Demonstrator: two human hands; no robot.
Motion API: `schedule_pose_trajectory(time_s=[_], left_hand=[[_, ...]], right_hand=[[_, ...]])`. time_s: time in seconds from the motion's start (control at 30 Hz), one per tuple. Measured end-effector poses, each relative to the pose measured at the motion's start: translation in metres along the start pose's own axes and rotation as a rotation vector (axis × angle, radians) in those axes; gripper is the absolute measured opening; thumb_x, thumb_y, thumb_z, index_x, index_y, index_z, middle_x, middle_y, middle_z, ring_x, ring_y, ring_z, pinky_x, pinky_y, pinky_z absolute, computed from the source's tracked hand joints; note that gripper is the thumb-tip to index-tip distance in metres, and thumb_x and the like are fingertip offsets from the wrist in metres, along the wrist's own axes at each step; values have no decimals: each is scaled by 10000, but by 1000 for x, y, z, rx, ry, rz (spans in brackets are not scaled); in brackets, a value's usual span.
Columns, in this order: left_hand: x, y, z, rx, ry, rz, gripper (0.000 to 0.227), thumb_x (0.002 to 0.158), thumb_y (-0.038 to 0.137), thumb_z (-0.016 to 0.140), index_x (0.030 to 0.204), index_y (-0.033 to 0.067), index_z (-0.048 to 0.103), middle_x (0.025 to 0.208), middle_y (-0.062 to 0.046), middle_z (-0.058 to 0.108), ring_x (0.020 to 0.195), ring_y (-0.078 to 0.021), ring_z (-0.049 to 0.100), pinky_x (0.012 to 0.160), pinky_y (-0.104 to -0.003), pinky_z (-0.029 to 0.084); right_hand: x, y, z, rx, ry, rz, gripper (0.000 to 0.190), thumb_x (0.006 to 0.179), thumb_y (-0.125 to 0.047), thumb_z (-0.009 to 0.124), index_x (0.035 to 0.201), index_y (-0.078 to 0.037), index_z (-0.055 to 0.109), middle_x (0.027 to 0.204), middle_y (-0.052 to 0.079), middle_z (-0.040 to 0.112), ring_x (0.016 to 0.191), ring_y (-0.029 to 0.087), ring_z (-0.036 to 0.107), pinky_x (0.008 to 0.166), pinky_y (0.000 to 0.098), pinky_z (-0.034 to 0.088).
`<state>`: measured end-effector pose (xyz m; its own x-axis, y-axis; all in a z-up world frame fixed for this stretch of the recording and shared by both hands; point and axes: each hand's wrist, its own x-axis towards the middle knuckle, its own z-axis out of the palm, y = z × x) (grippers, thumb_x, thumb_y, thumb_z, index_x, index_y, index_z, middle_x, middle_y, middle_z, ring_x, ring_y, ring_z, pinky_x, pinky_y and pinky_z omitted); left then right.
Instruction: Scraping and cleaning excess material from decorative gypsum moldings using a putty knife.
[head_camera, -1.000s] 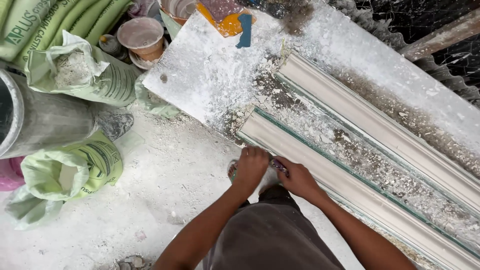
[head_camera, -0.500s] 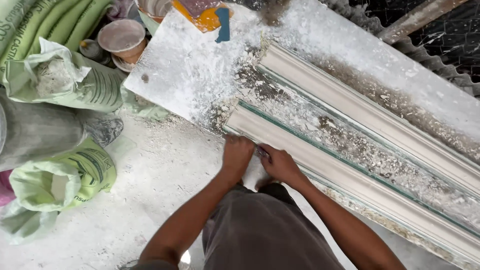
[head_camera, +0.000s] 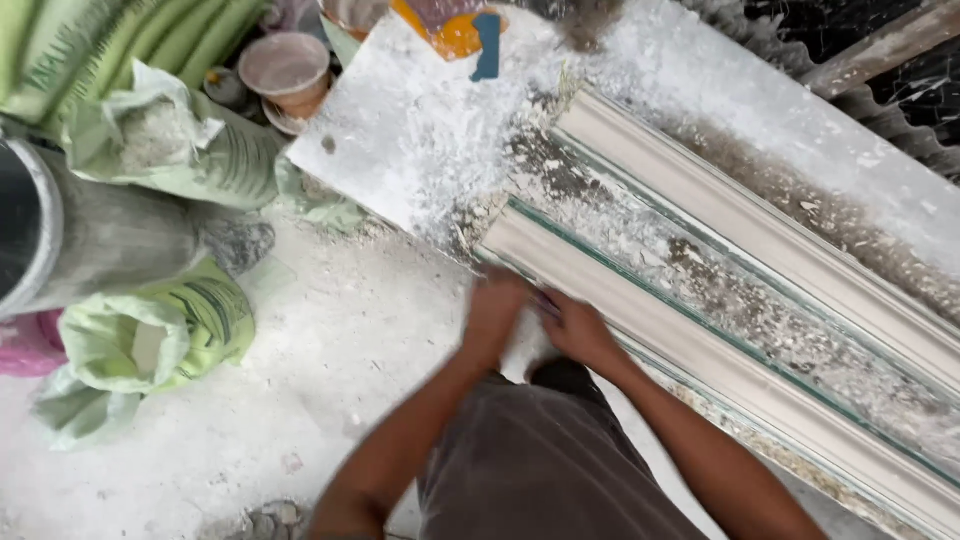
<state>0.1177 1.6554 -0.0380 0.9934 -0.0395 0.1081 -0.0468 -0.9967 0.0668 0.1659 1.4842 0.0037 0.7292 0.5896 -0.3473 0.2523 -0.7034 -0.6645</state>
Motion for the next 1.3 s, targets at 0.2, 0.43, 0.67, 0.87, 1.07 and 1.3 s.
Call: schedule_pose_trajectory(time_s=[0.2,0.43,0.67,0.87,1.07,1.3], left_hand=[[15,-26,-81,7,-262,-127,440,505,173,801,922,50,732,972,-136,724,974,-274,688,703,-396,575],[7,-78,-42,-128,-247,-293,210,909,104,636,1092,124,735,1116,-148,733,1139,-326,655,963,-545,512],[-66,-13,-28,-887,121,-553,624,1097,224,531,1599,-13,245,1500,-293,482,1348,-407,482,1090,-450,413],[-72,39,-36,-1548,-264,-659,574,1130,322,503,1585,23,321,1390,-168,600,1154,-256,613,938,-358,509],[6,-70,-113,-860,-300,-87,470,1043,291,571,1464,81,555,1127,-184,687,924,-336,686,805,-420,573],[90,-146,-131,-328,-631,593,371,1007,320,555,1343,174,613,1099,-95,707,923,-331,701,750,-468,581]], right_hand=[[20,-35,-5,-28,38,-33,517,898,-213,631,1404,-112,595,924,251,740,818,422,702,755,532,550],[49,-79,23,4,38,-15,540,870,-204,633,1404,-150,574,916,228,737,828,429,698,756,536,543],[-30,-76,19,441,-50,-152,691,991,-179,555,1578,-79,202,1253,296,624,1157,415,650,966,486,515],[-99,-46,18,402,-118,-132,940,956,-118,662,1618,-69,-4,1555,338,263,1398,431,364,1058,529,397],[-129,96,79,552,299,346,781,977,-316,625,1631,-78,273,1388,237,583,1213,317,664,962,430,598],[-117,126,80,583,851,760,1174,940,-467,700,1614,28,-123,1713,302,-17,1585,440,-3,1264,502,98]])
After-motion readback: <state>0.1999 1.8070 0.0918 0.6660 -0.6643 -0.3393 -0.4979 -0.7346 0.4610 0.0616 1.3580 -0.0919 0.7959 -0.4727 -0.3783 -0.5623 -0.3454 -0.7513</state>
